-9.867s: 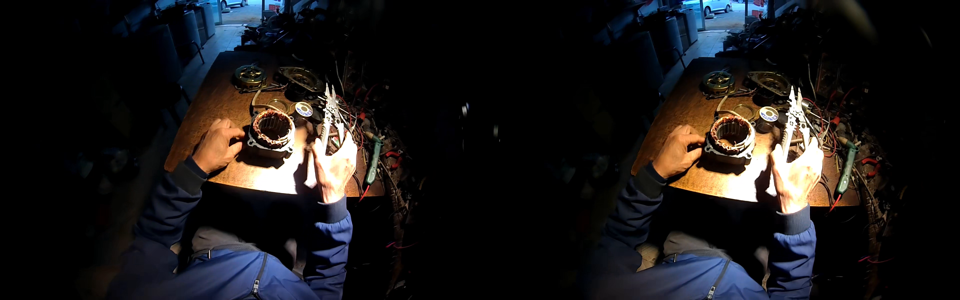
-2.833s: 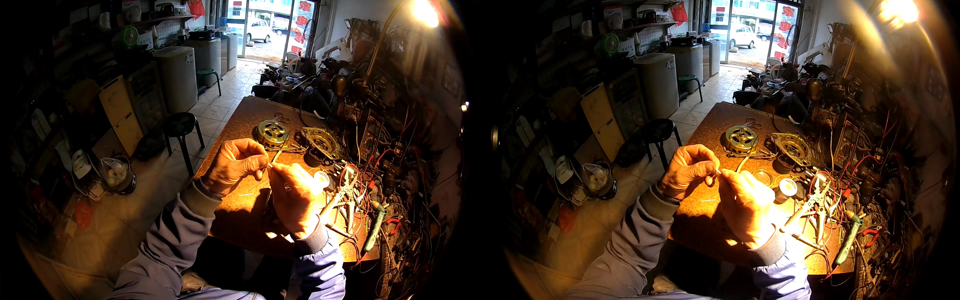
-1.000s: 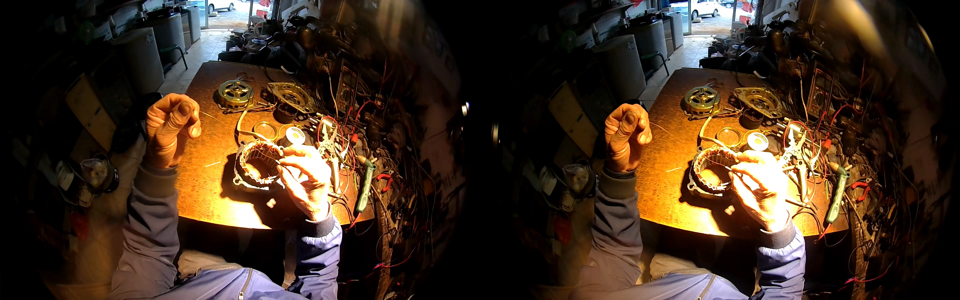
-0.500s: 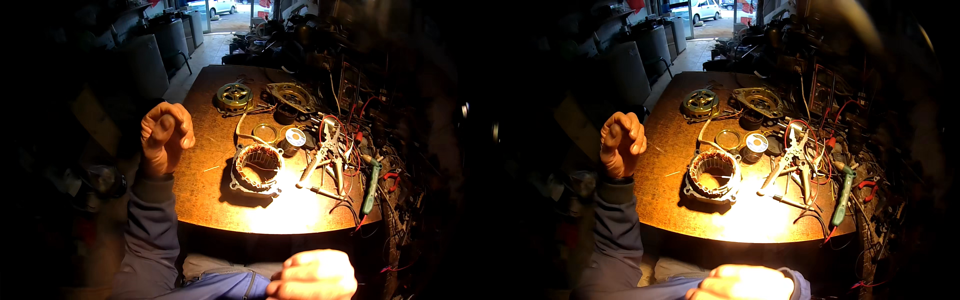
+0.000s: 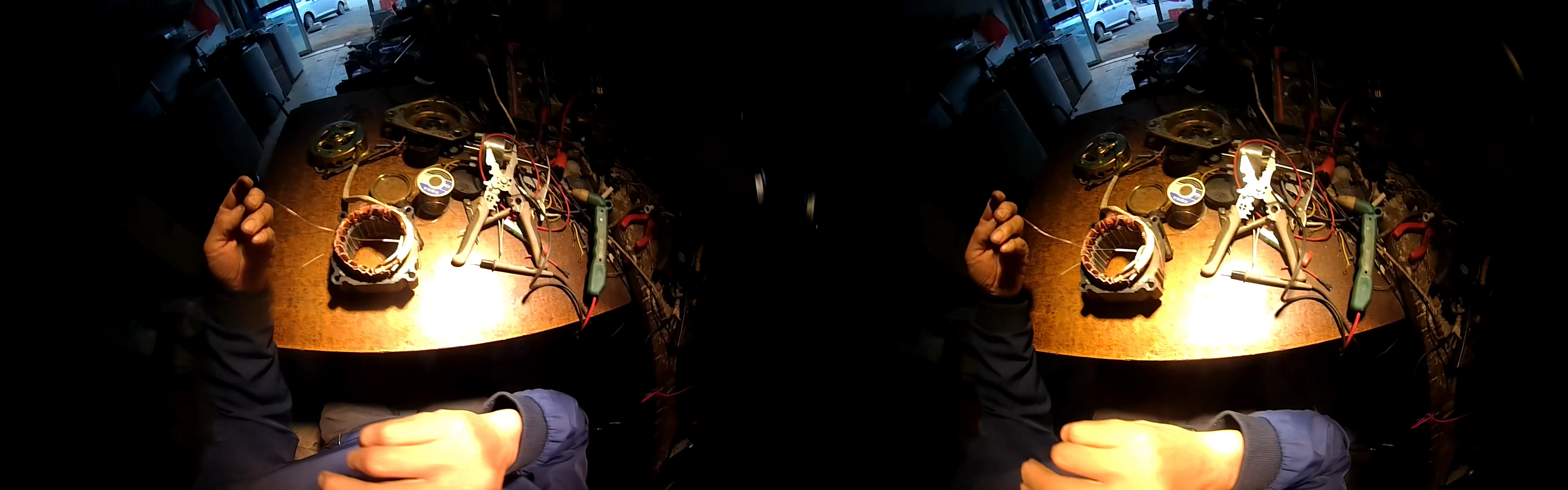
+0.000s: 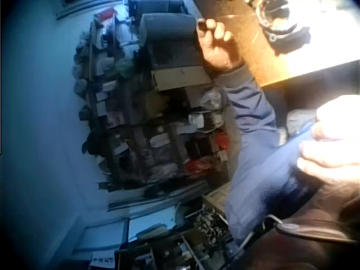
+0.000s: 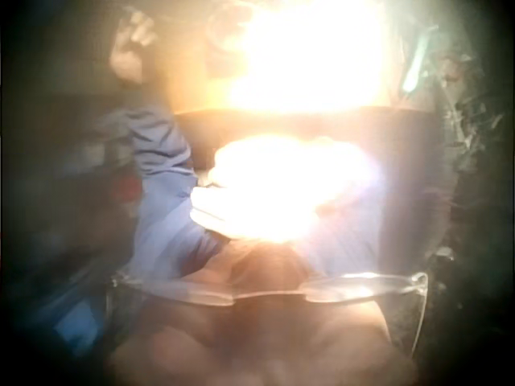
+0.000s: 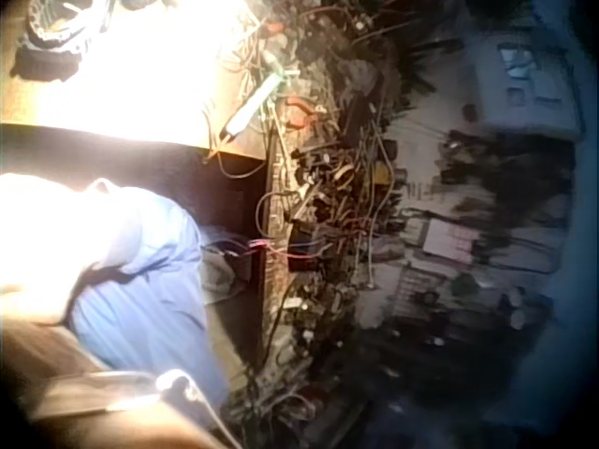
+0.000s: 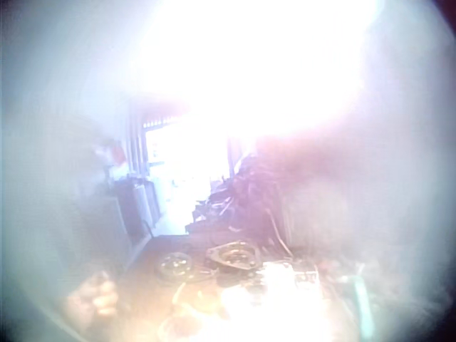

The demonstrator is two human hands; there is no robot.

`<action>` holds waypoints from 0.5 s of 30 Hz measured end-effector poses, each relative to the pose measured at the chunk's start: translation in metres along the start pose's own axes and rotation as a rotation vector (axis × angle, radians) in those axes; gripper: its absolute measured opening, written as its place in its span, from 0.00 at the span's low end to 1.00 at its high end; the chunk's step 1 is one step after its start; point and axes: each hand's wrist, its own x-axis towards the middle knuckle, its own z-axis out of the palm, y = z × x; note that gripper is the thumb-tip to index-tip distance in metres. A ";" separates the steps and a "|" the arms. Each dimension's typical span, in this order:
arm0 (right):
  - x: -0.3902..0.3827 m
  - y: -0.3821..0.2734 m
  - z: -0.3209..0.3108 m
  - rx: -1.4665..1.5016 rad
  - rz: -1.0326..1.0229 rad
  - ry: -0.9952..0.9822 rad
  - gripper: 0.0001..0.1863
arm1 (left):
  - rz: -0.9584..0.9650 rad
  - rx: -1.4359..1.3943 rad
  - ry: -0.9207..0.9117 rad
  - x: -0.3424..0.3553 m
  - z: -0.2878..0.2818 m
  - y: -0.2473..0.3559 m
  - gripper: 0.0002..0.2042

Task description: The person works on a cylindrical electrical component, likely a motor stator, at a cluttered workbench. They use pliers to strip and adjust wires, and a soldering iron to make connections. The person also uses a multimeter to test the electrical continuity of the component.

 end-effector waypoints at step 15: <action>-0.055 0.085 -0.093 -0.661 0.726 0.652 0.11 | 0.077 1.291 -0.034 0.008 0.056 -0.087 0.17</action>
